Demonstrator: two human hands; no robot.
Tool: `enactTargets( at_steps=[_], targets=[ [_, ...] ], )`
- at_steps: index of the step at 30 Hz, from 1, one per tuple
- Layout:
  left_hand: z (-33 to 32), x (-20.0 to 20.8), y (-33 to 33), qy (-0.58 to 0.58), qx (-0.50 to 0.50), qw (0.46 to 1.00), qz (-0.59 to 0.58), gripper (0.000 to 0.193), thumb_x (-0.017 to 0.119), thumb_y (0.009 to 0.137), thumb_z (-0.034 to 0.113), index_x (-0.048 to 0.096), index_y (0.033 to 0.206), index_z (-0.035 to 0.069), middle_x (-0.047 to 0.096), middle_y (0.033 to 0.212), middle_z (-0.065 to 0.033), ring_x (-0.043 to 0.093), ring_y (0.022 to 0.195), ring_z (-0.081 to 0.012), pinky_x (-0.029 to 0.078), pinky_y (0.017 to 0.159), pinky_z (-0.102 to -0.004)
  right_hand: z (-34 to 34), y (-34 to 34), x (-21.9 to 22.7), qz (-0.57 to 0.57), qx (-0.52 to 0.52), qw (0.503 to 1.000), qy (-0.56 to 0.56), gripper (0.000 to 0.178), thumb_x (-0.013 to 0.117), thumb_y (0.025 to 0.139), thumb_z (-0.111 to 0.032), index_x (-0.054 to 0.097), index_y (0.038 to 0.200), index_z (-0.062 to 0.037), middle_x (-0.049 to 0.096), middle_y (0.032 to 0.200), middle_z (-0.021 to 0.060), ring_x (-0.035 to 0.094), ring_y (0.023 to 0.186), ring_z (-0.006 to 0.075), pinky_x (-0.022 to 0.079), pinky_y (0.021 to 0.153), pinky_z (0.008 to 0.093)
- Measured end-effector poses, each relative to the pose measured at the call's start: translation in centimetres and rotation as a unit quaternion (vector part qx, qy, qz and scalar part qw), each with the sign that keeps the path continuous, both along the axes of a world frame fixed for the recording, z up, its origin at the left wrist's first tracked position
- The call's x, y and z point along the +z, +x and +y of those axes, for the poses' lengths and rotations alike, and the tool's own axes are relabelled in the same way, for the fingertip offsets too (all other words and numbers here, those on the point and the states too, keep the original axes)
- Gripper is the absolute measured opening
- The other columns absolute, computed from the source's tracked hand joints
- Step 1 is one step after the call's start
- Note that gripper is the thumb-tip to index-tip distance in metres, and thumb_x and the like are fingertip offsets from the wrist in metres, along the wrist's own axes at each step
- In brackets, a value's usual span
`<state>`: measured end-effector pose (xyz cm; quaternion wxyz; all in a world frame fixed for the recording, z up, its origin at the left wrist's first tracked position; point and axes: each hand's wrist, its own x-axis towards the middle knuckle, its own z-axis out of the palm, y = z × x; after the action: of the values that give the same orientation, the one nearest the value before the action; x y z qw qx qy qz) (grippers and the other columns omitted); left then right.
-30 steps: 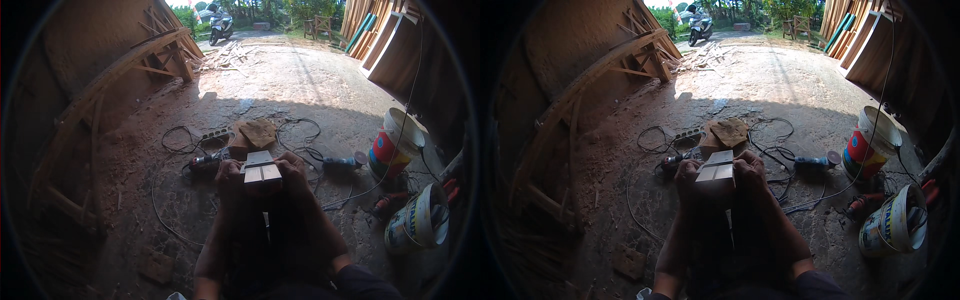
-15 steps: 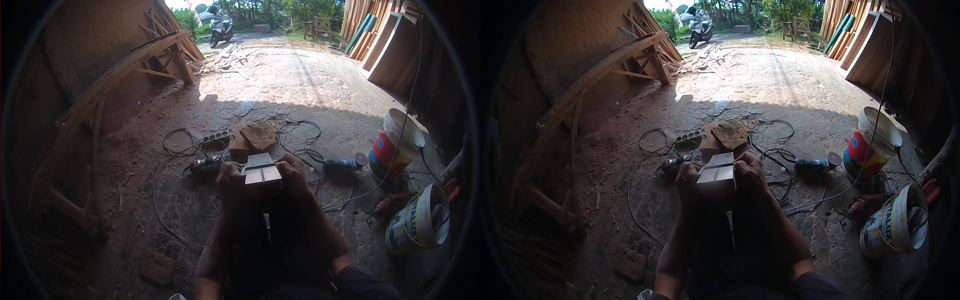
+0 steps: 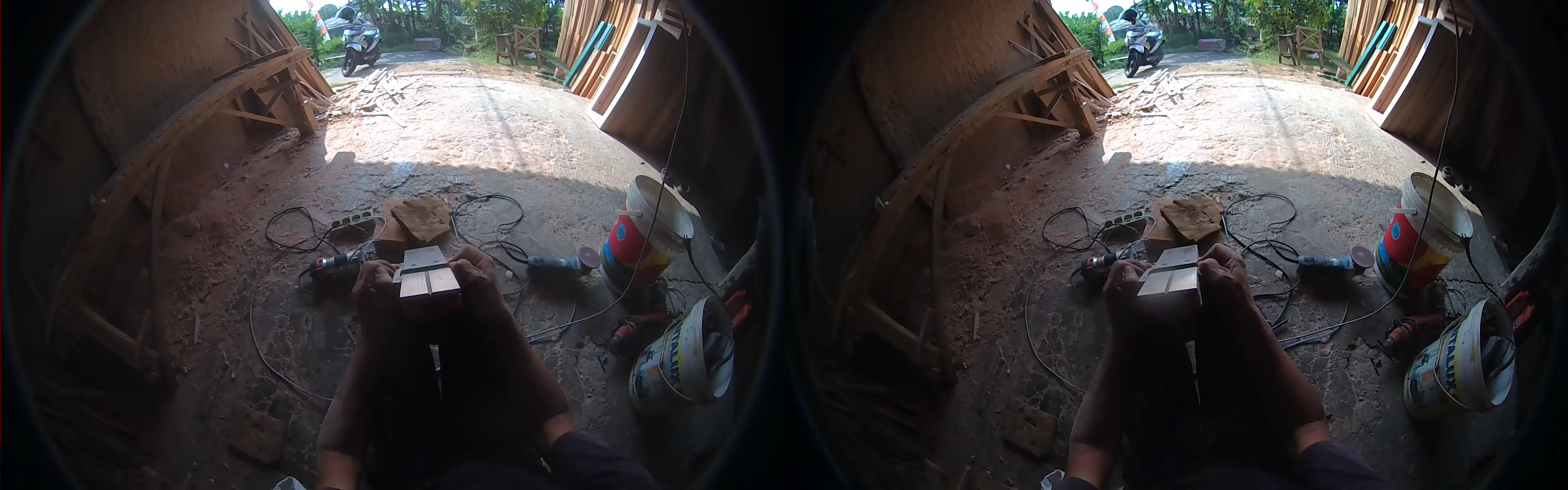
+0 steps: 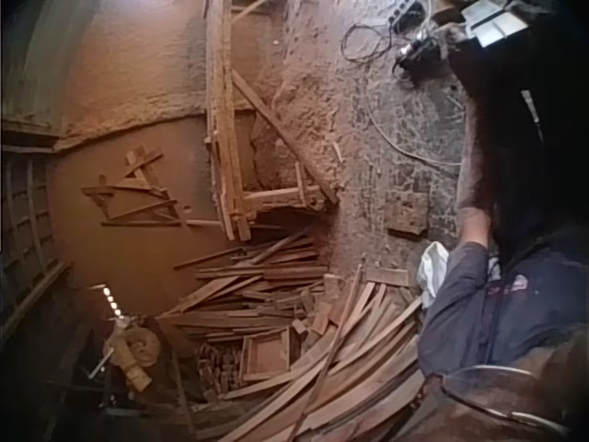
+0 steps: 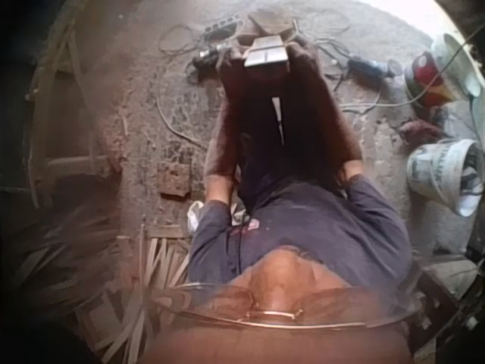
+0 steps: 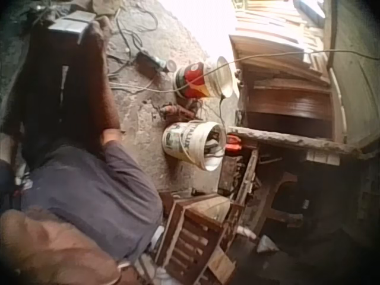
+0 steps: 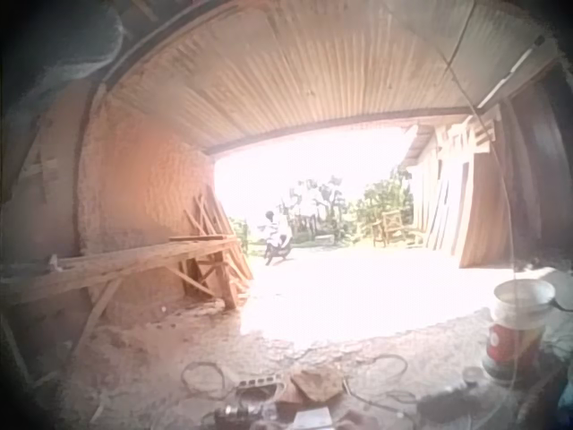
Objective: The person assembles a hand planer, using a t-handle hex key to tighten screws on the tool's body while sitting on the floor.
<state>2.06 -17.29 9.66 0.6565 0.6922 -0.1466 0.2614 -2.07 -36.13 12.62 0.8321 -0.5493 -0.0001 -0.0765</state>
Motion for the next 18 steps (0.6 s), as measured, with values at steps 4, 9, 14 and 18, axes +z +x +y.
enactTargets(
  at_steps=[4, 9, 14, 18],
  targets=[
    [-0.4, 0.7, -0.5, -0.014, -0.027, 1.0, 0.002, 0.021, 0.043, 0.098, 0.008, 0.056, 0.083, 0.0, 0.064, 0.087, -0.0108, 0.062, 0.084, -0.0189, 0.05, 0.082, -0.0337, 0.2, 0.3, -0.1, -0.022, -0.034, 0.999, -0.005, 0.01, 0.055, 0.087, -0.006, 0.055, 0.077, -0.0031, 0.05, 0.06, -0.0013, 0.045, 0.047, 0.006, 0.037, 0.042, 0.0238],
    [-0.4, 0.7, -0.5, -0.025, -0.003, 1.0, -0.007, 0.02, 0.045, 0.095, 0.005, 0.056, 0.08, -0.001, 0.065, 0.08, -0.0136, 0.064, 0.076, -0.0228, 0.051, 0.074, -0.0351, 0.5, 0.0, 0.2, -0.021, -0.036, 0.999, -0.019, 0.01, 0.055, 0.087, -0.007, 0.055, 0.078, -0.0032, 0.051, 0.06, 0.0001, 0.047, 0.046, 0.0069, 0.039, 0.041, 0.024],
    [0.1, 2.0, -1.1, -0.068, -0.079, 0.992, 0.075, 0.013, 0.047, 0.09, 0.006, 0.057, 0.088, -0.001, 0.064, 0.09, -0.0122, 0.061, 0.085, -0.0205, 0.048, 0.08, -0.0312, 0.5, -0.2, 0.4, -0.016, -0.025, 0.999, -0.012, 0.01, 0.055, 0.087, -0.007, 0.056, 0.078, -0.0029, 0.052, 0.061, -0.0002, 0.047, 0.048, 0.0062, 0.039, 0.043, 0.0235],
    [0.3, 1.5, 0.4, -0.233, -0.193, 0.926, 0.226, 0.018, 0.049, 0.081, 0.006, 0.055, 0.097, -0.002, 0.06, 0.106, -0.0125, 0.054, 0.097, -0.0199, 0.043, 0.09, -0.0307, 0.3, 0.0, 0.1, -0.022, -0.049, 0.998, -0.039, 0.009, 0.056, 0.087, -0.007, 0.057, 0.079, -0.0022, 0.055, 0.066, -0.0008, 0.049, 0.055, 0.0048, 0.04, 0.048, 0.0221]
  ],
)
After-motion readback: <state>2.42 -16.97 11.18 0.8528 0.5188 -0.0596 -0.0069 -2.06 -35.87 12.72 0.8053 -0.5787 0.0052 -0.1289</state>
